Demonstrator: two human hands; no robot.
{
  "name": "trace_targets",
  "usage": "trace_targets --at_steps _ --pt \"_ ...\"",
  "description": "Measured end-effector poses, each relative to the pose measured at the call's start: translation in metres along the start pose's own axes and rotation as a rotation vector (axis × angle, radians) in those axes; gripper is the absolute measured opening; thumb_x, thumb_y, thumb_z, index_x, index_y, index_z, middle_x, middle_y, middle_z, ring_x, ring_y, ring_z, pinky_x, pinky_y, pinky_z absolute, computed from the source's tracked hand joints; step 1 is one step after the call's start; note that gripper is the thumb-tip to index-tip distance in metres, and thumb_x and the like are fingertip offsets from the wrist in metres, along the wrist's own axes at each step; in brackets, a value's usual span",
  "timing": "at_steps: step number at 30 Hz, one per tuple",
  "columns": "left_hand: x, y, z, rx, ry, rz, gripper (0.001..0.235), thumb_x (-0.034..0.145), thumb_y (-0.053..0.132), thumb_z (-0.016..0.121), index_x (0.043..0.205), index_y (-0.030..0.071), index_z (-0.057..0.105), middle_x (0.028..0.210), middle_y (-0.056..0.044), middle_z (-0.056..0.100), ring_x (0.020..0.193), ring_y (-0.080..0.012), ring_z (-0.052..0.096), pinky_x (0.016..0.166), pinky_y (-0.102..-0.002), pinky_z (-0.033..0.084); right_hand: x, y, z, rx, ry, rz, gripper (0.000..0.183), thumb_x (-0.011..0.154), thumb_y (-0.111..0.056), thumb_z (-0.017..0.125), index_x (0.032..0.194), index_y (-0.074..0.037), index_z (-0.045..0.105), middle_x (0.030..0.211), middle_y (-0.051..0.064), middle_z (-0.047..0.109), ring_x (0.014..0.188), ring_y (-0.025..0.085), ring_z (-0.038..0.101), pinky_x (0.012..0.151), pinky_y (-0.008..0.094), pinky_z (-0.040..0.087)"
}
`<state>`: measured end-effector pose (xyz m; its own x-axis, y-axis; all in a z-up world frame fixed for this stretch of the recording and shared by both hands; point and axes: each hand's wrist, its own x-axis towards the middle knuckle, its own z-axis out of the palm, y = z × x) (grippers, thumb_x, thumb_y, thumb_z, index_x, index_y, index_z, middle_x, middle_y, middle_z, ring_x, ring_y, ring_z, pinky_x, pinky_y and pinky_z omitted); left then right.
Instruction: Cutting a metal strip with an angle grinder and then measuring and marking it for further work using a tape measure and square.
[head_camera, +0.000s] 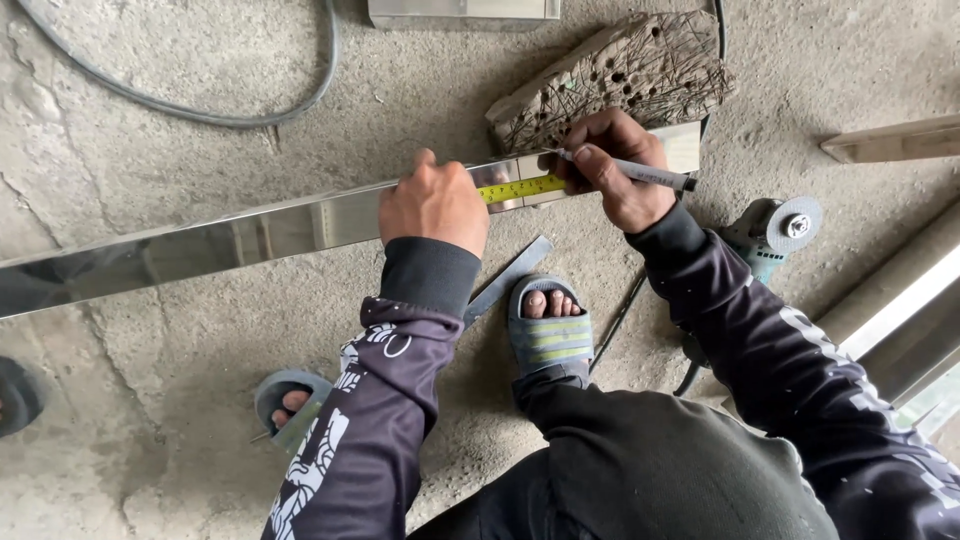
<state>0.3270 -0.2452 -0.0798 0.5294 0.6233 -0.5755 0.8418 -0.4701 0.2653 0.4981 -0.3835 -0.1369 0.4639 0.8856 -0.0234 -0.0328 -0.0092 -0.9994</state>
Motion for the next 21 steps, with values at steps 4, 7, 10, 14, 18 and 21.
trace_targets --at_steps 4,7,10,14,18,21 --pt "0.003 0.003 0.001 0.023 -0.025 -0.024 0.036 0.095 0.019 0.044 0.099 0.009 0.079 0.113 -0.012 0.064 0.092 -0.0389 0.074 0.09 -0.049 0.052 -0.001 0.003 -0.004 -0.011 -0.033 0.006 0.016 0.099 -0.01 0.067 0.104 0.005 0.065 0.076 0.019 0.07 0.067 0.02 0.072 0.061 0.034 0.062" --pt "0.002 0.003 0.002 0.05 -0.032 -0.03 0.036 0.095 0.019 0.044 0.099 0.01 0.079 0.111 -0.011 0.064 0.093 -0.0384 0.074 0.089 -0.049 0.052 0.001 0.003 -0.003 0.004 -0.034 0.017 0.014 0.099 -0.009 0.068 0.103 0.004 0.066 0.075 0.018 0.07 0.066 0.019 0.072 0.061 0.034 0.062" --pt "0.001 0.005 -0.007 0.035 -0.043 -0.028 0.037 0.099 0.019 0.044 0.102 0.009 0.079 0.112 -0.013 0.064 0.093 -0.0391 0.074 0.09 -0.048 0.052 0.0 0.008 -0.007 0.003 -0.032 0.008 0.013 0.098 -0.008 0.068 0.102 0.004 0.066 0.075 0.018 0.07 0.066 0.019 0.072 0.06 0.034 0.062" --pt "0.001 0.004 -0.003 0.026 -0.047 -0.024 0.036 0.1 0.021 0.046 0.104 0.008 0.079 0.112 -0.013 0.063 0.094 -0.0391 0.073 0.09 -0.049 0.052 0.001 0.006 -0.009 0.002 -0.04 0.024 0.013 0.099 -0.008 0.067 0.104 0.004 0.065 0.076 0.018 0.07 0.067 0.019 0.072 0.062 0.034 0.062" --pt "0.0 0.01 -0.008 0.029 -0.062 -0.026 0.036 0.101 0.019 0.045 0.106 0.007 0.079 0.114 -0.013 0.063 0.095 -0.0405 0.073 0.091 -0.049 0.051 0.002 0.004 -0.009 0.009 -0.055 0.006 0.013 0.097 -0.005 0.07 0.103 0.005 0.065 0.076 0.019 0.07 0.067 0.019 0.072 0.064 0.034 0.063" --pt "0.003 0.011 -0.004 0.024 -0.072 -0.034 0.034 0.102 0.024 0.048 0.108 0.007 0.078 0.116 -0.013 0.063 0.097 -0.0406 0.073 0.093 -0.049 0.051 0.003 0.007 -0.012 -0.002 -0.077 -0.021 0.012 0.094 0.0 0.073 0.101 0.006 0.065 0.074 0.019 0.069 0.066 0.019 0.071 0.063 0.034 0.062"
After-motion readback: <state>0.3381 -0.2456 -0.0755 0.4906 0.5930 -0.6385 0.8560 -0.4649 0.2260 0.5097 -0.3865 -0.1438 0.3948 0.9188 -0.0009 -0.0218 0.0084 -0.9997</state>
